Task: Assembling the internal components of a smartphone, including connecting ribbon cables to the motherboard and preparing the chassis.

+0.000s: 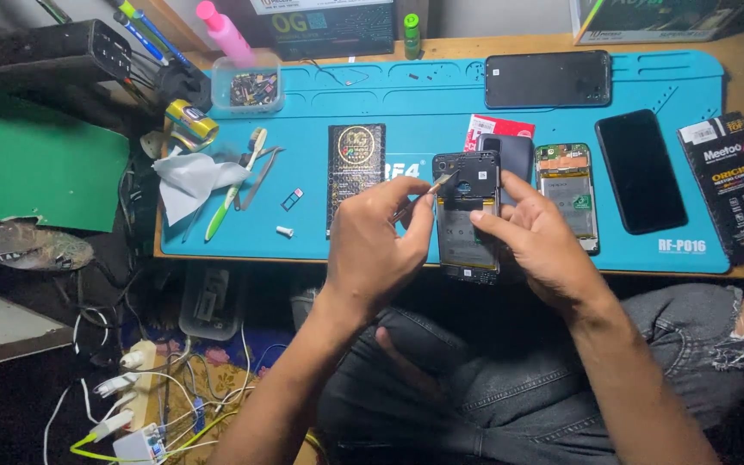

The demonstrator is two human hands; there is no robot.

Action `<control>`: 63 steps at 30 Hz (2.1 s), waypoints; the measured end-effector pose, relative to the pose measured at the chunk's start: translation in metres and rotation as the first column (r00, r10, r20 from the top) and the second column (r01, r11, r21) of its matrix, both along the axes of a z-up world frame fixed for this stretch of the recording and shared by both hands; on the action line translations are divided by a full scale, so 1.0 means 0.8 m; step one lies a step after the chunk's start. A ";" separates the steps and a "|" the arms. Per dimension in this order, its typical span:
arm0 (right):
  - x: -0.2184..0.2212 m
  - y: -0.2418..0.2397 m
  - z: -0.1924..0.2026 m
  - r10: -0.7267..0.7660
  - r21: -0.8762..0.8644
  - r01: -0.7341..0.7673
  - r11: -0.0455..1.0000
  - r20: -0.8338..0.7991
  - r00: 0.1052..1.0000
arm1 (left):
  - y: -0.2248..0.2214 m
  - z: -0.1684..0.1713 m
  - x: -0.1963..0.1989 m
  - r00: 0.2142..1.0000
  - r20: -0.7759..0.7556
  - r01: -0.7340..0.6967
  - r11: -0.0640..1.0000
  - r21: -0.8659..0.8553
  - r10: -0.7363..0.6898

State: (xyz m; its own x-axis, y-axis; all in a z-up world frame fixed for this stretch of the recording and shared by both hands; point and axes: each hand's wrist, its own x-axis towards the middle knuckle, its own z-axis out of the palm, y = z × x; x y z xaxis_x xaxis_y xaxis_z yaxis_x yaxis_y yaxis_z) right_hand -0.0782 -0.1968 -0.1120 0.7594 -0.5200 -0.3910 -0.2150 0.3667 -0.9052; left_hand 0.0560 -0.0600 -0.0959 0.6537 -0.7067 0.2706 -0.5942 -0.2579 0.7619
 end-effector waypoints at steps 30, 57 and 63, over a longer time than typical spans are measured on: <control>-0.008 -0.013 -0.028 0.086 -0.317 -0.081 0.945 0.001 0.996 | 0.005 0.045 0.002 0.989 0.093 0.096 0.976 0.196 -0.116; -0.007 -0.007 -0.016 0.083 -0.310 -0.080 0.948 -0.002 0.997 | 0.001 0.030 0.002 0.987 0.095 0.102 0.961 0.257 -0.130; -0.007 -0.010 -0.013 0.086 -0.297 -0.088 0.951 -0.017 0.996 | -0.005 0.033 0.003 0.987 0.079 0.110 0.954 0.279 -0.137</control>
